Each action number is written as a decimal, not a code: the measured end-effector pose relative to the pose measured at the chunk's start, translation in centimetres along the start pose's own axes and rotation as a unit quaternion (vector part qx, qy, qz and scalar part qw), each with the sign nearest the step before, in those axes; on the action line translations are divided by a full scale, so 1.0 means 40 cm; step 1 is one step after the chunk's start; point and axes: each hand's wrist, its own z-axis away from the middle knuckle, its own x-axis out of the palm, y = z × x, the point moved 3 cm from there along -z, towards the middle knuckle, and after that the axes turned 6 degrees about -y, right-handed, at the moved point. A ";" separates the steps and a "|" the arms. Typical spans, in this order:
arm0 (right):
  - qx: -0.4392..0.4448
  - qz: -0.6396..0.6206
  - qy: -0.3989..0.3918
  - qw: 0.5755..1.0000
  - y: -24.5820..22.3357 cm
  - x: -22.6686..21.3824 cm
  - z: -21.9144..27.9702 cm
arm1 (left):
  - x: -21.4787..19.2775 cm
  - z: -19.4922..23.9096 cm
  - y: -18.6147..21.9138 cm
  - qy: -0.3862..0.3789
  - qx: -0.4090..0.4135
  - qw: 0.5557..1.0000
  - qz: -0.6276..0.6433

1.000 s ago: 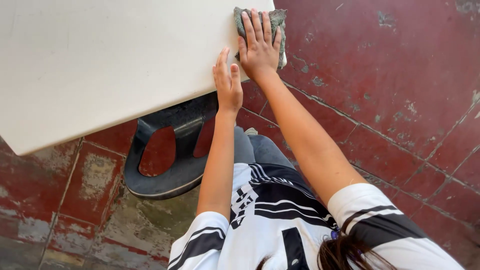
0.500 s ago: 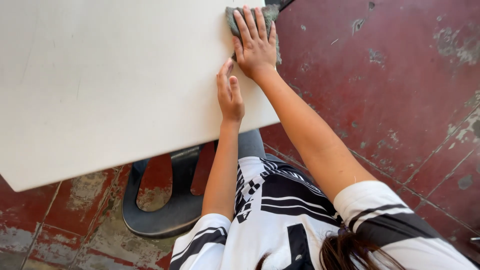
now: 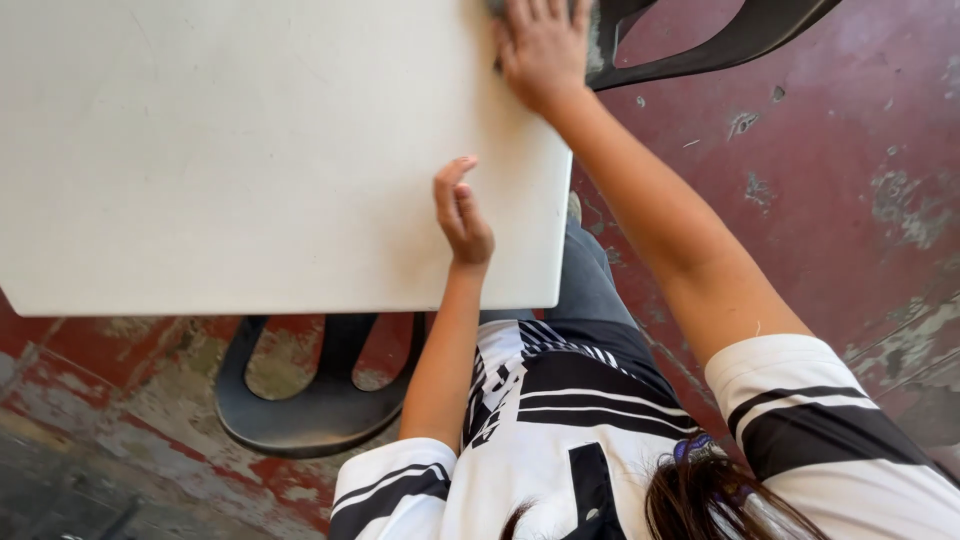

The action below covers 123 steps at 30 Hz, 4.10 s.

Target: Wiping down dining tables with a cloth.

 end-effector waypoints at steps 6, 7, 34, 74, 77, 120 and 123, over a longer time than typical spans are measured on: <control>-0.421 -0.027 -0.027 0.906 -0.118 0.170 0.362 | -0.043 0.023 0.074 0.208 0.096 0.971 -0.067; -0.507 0.023 -0.123 0.853 -0.091 0.198 0.414 | -0.041 0.033 0.073 0.235 0.085 0.967 -0.056; -0.531 0.040 -0.138 0.835 -0.099 0.023 0.077 | -0.040 0.001 0.072 0.351 0.020 0.936 0.031; -0.251 -0.530 -0.328 0.741 0.851 -0.784 -0.862 | 0.992 -1.072 0.334 0.270 0.079 0.956 0.078; -0.325 -0.496 -0.345 0.727 0.789 -0.796 -0.941 | 0.980 -1.142 0.323 0.306 0.069 0.945 0.088; -0.873 0.278 -0.308 0.258 -0.312 -0.304 -1.218 | 0.552 -1.370 0.042 0.867 -0.141 0.479 -0.006; -0.870 0.284 -0.300 0.268 -0.395 -0.267 -1.191 | 0.563 -1.414 0.063 0.879 -0.188 0.437 -0.001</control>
